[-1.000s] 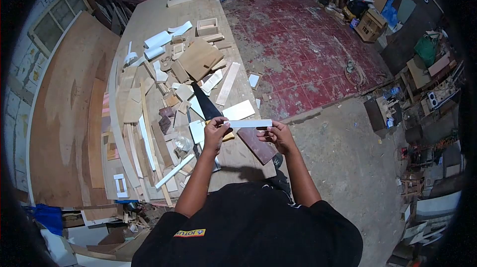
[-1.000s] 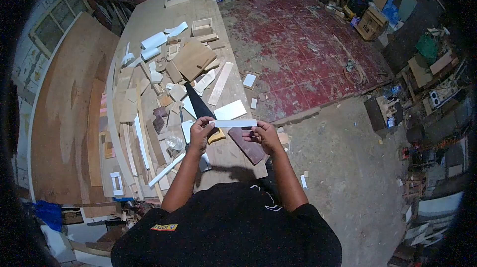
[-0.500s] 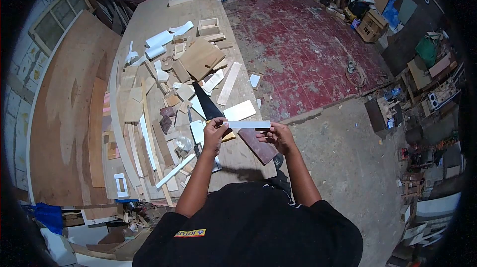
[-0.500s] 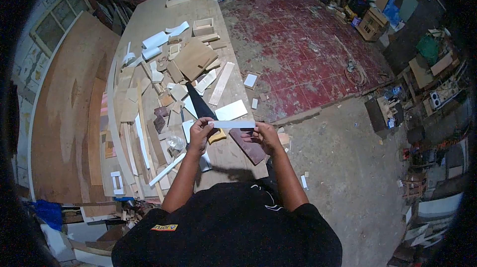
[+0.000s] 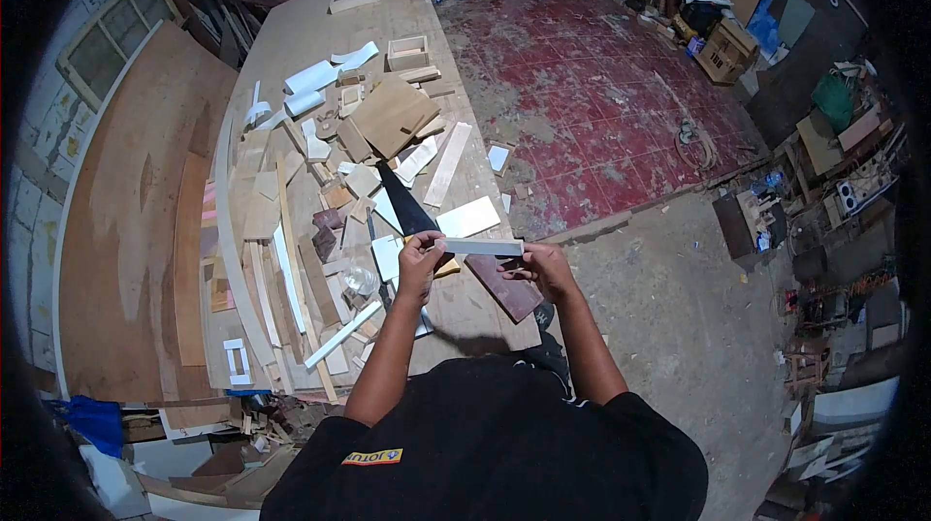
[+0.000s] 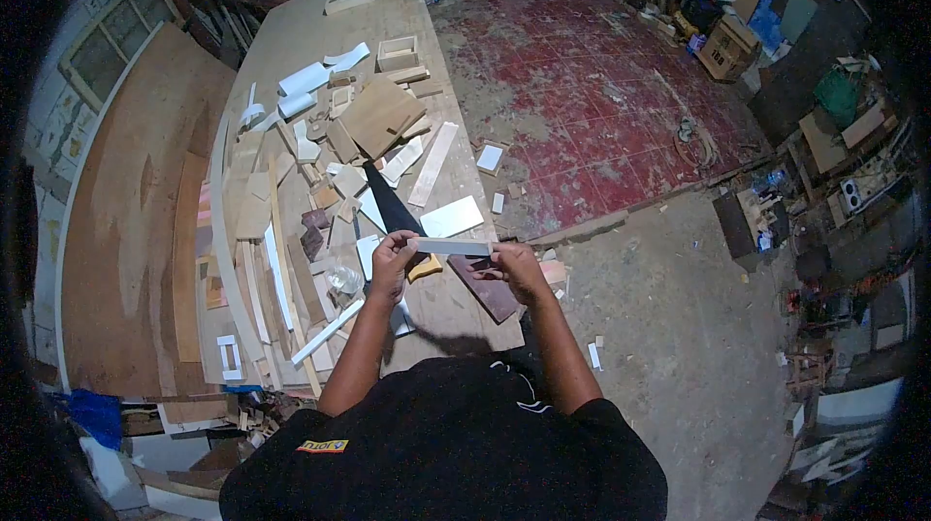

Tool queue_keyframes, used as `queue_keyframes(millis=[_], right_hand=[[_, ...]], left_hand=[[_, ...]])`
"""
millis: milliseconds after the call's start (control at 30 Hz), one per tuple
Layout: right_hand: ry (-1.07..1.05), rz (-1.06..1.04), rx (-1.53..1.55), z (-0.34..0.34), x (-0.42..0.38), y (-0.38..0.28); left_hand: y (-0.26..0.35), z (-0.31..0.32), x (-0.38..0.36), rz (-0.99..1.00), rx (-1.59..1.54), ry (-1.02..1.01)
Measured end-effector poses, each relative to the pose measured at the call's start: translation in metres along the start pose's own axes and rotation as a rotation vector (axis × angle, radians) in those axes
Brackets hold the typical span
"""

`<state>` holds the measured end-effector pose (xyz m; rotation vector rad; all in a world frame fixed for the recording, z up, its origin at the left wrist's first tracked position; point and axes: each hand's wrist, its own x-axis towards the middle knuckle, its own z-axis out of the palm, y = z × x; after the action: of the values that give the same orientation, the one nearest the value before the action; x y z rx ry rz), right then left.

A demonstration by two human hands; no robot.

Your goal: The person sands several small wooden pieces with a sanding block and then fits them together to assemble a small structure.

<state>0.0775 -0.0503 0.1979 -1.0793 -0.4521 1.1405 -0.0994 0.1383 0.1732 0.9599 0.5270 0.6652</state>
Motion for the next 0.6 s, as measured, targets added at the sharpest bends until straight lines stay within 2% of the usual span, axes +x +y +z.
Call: queue_keyframes(millis=[167, 233, 367, 433, 567, 600], right_hand=[[-0.017, -0.03, -0.004, -0.006, 0.003, 0.008], [0.052, -0.075, -0.212, 0.004, -0.001, 0.003], [0.048, -0.113, -0.196, 0.023, -0.009, -0.012], [-0.008, -0.205, -0.184, 0.026, -0.01, -0.017], [0.047, -0.199, -0.102, 0.027, -0.009, -0.021], [0.075, -0.15, -0.001, 0.024, -0.008, -0.02]], left_hand=[[-0.003, -0.004, 0.002, 0.014, 0.016, 0.003], [-0.004, -0.006, 0.002, -0.026, 0.077, 0.001], [-0.004, 0.002, -0.002, -0.023, 0.052, -0.011], [-0.005, 0.005, -0.004, -0.002, 0.015, 0.013], [0.001, 0.01, -0.006, 0.04, -0.052, 0.073], [0.005, 0.014, -0.007, 0.169, 0.052, 0.095]])
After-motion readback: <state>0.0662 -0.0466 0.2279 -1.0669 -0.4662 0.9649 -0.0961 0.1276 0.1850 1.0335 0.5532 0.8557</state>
